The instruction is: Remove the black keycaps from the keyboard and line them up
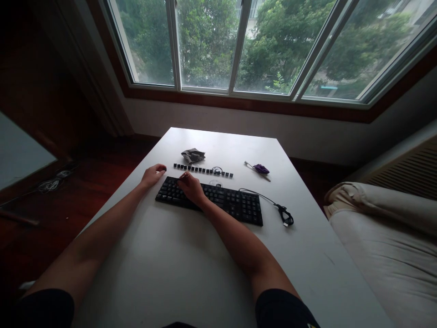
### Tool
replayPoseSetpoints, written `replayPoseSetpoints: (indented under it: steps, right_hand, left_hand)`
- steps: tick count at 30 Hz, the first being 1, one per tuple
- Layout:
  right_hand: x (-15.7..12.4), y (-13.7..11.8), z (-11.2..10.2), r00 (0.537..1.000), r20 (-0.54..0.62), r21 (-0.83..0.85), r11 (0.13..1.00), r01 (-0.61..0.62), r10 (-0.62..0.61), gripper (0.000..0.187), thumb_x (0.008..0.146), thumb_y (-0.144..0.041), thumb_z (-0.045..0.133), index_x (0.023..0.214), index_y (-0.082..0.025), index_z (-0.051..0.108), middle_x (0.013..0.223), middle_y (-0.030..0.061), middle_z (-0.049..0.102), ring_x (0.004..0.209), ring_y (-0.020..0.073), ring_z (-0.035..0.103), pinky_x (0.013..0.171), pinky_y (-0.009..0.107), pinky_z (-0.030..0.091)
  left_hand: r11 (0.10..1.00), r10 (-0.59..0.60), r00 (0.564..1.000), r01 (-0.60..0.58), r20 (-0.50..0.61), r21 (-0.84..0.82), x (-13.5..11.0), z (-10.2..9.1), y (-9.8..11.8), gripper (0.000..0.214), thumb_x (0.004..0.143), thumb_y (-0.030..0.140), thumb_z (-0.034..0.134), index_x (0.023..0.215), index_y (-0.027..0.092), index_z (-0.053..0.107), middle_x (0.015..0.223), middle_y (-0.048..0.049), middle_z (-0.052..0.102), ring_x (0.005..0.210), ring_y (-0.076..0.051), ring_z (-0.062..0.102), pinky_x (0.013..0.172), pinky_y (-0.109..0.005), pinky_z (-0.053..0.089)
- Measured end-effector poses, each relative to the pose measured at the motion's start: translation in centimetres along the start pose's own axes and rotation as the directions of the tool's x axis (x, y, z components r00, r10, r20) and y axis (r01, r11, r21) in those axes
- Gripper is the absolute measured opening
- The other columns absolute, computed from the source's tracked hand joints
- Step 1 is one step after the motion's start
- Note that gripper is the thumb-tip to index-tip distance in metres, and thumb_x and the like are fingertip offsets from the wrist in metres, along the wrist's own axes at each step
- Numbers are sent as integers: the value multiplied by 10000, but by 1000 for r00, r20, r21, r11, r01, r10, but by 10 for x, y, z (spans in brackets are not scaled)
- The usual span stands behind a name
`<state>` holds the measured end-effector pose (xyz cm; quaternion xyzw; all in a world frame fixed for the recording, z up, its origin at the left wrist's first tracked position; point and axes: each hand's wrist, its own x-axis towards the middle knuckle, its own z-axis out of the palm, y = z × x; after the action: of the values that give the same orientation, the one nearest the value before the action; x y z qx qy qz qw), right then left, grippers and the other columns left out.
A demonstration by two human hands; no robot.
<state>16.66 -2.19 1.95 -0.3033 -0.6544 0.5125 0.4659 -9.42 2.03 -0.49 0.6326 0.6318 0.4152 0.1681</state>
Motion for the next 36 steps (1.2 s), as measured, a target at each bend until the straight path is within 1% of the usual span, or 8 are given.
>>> replayPoseSetpoints:
  steps: [3, 7, 11, 16, 24, 29, 33, 36]
  right_hand:
    - [-1, 3, 0, 1000, 2, -9, 1000, 8, -8, 220, 847, -414, 672, 909, -249, 539, 789, 11, 676, 842, 252, 760, 726, 368, 624]
    - [-1, 6, -1, 1000, -5, -67, 998, 3, -3, 217, 851, -412, 671, 913, -243, 550, 783, 9, 684, 783, 232, 744, 722, 361, 613]
    - [0, 9, -1, 999, 0, -24, 999, 41, -41, 207, 859, -391, 675, 924, -234, 557, 785, 3, 675, 756, 217, 726, 692, 339, 603]
    - [0, 8, -1, 999, -32, -8, 1000, 29, -29, 216, 852, -397, 682, 941, -234, 572, 789, -1, 665, 737, 203, 712, 681, 328, 601]
    - [12, -3, 2, 997, -78, 67, 997, 32, -27, 246, 859, -429, 648, 982, -235, 558, 858, 2, 661, 729, 179, 717, 614, 275, 572]
    - [25, -7, 4, 995, -94, 26, 999, 24, -22, 237, 857, -425, 640, 973, -233, 560, 850, 0, 670, 713, 172, 715, 591, 264, 568]
    - [36, -10, 6, 994, -101, -34, 999, 27, -31, 204, 866, -400, 624, 965, -234, 558, 828, -3, 675, 739, 182, 725, 570, 255, 561]
    - [45, -13, 9, 993, -107, -122, 992, 31, -44, 166, 888, -378, 601, 969, -239, 559, 806, -7, 679, 752, 188, 729, 582, 262, 559]
  left_hand:
    - [991, 63, 998, -63, 3, 117, 10, 1, -4, 206, 762, 242, 722, 961, 245, 775, 893, -53, 733, 884, -251, 645, 882, -372, 502]
    - [957, 81, 997, -77, -2, 278, 13, 7, -5, 221, 797, 267, 712, 1007, 251, 779, 1054, -81, 719, 1012, -278, 607, 976, -411, 463]
    - [926, 57, 998, -60, 20, 372, 12, 9, -7, 260, 858, 287, 668, 1100, 267, 763, 1171, -76, 699, 1087, -284, 592, 1003, -405, 448]
    - [922, 64, 998, -62, 9, 383, 13, 10, -10, 284, 877, 273, 646, 1139, 265, 753, 1189, -87, 695, 1086, -297, 592, 987, -426, 454]
    - [950, 86, 996, -77, -18, 302, 11, 10, -15, 292, 868, 240, 637, 1139, 256, 746, 1166, -76, 702, 1048, -270, 603, 978, -404, 465]
    - [958, 73, 997, -63, -24, 281, 12, 10, -14, 307, 893, 297, 637, 1182, 247, 731, 1129, -76, 717, 1020, -271, 607, 957, -411, 465]
    - [947, 57, 998, -46, -25, 319, 13, 10, -12, 254, 902, 320, 631, 1109, 247, 759, 1111, -79, 725, 1040, -291, 598, 967, -433, 451]
    - [943, 59, 998, -49, -21, 330, 14, 10, -12, 234, 889, 292, 634, 1078, 248, 765, 1098, -76, 726, 1034, -278, 601, 971, -413, 454]
